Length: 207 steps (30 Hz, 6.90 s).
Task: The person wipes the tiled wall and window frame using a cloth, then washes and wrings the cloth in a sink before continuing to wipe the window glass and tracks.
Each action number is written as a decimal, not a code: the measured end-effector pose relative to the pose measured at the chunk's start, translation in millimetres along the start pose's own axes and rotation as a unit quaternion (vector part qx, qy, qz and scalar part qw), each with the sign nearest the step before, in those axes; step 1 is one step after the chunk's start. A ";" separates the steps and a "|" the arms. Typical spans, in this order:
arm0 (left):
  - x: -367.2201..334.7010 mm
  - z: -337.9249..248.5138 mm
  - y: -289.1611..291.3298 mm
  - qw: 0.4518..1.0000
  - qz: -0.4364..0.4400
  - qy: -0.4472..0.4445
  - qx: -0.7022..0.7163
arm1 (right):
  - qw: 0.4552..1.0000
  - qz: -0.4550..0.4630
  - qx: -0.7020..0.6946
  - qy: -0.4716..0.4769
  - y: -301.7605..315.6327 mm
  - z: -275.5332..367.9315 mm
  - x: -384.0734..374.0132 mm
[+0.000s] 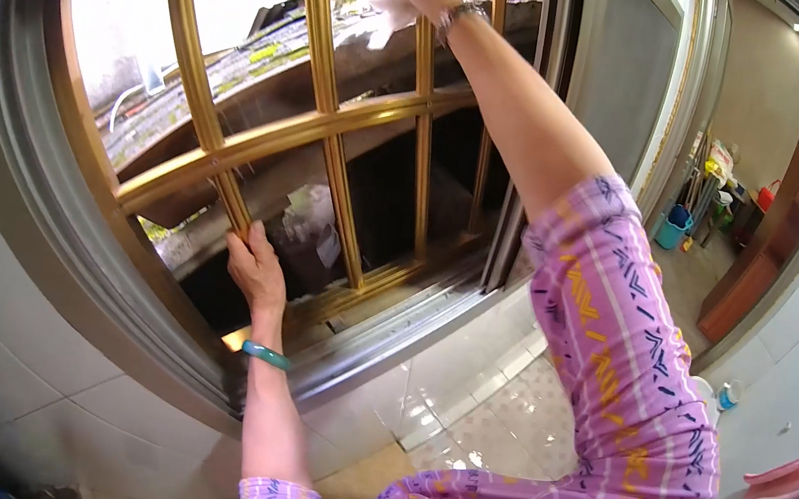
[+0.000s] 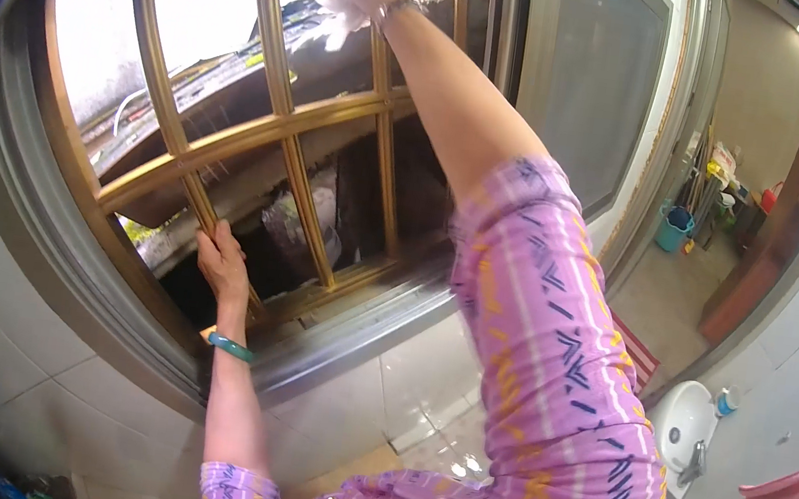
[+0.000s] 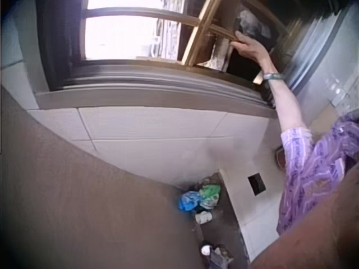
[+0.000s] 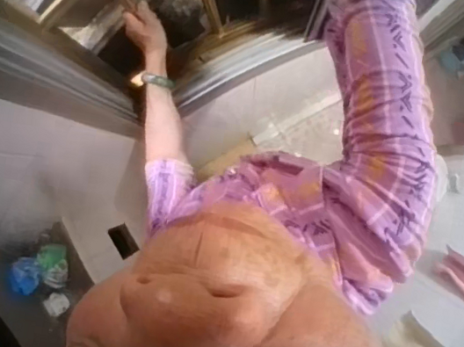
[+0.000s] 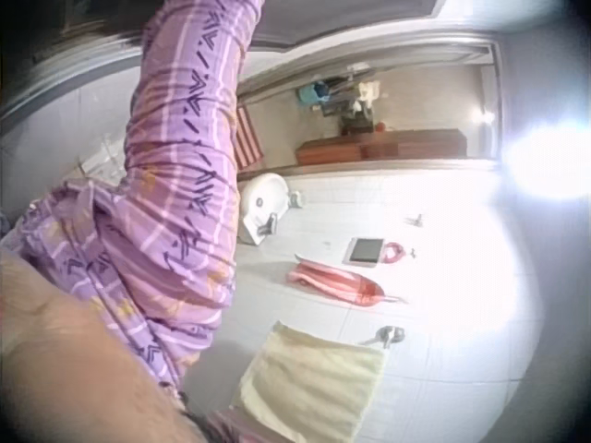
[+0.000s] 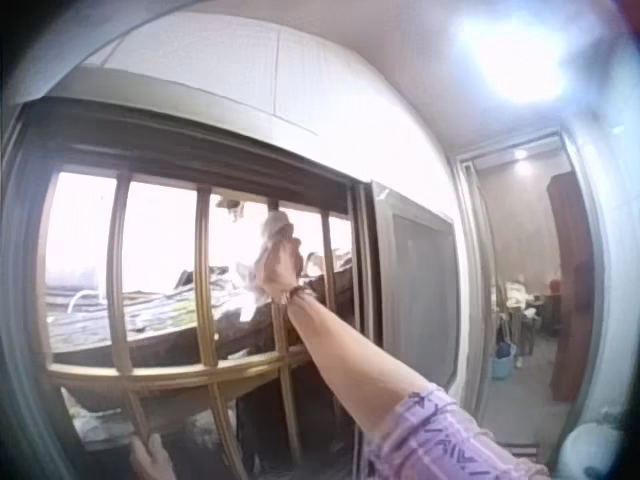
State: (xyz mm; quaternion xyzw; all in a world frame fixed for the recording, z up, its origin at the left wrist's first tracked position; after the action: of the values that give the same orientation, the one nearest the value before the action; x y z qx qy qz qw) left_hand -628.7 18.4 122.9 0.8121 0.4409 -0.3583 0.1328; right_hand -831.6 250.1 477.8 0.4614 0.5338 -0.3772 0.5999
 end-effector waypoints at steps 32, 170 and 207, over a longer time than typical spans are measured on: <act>-0.8 10.5 13.5 1.000 0.000 0.001 0.016 | 0.785 -0.076 -0.420 -0.449 24.0 -72.0 35.3; -12.1 13.2 26.3 0.999 -0.037 -0.003 -0.033 | 0.941 0.044 -0.297 0.155 108.5 58.0 210.7; -7.9 -13.9 20.8 1.000 -0.014 -0.006 0.010 | 0.922 0.387 -0.010 -0.002 53.7 -23.8 367.5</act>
State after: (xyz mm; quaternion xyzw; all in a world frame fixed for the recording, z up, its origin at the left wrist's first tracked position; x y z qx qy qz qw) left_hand -608.2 9.0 136.2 0.8053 0.4476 -0.3690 0.1224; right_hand -734.3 303.0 122.5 0.6252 0.3157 -0.1110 0.7050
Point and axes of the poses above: each hand's wrist, its own x-axis away from the middle knuckle, its own y-axis out of the back of the hand, z = x × y, the point moved 6 cm from there along -x, towards the middle knuckle, and after that the axes turned 2 degrees about -y, right-handed, at the moved point
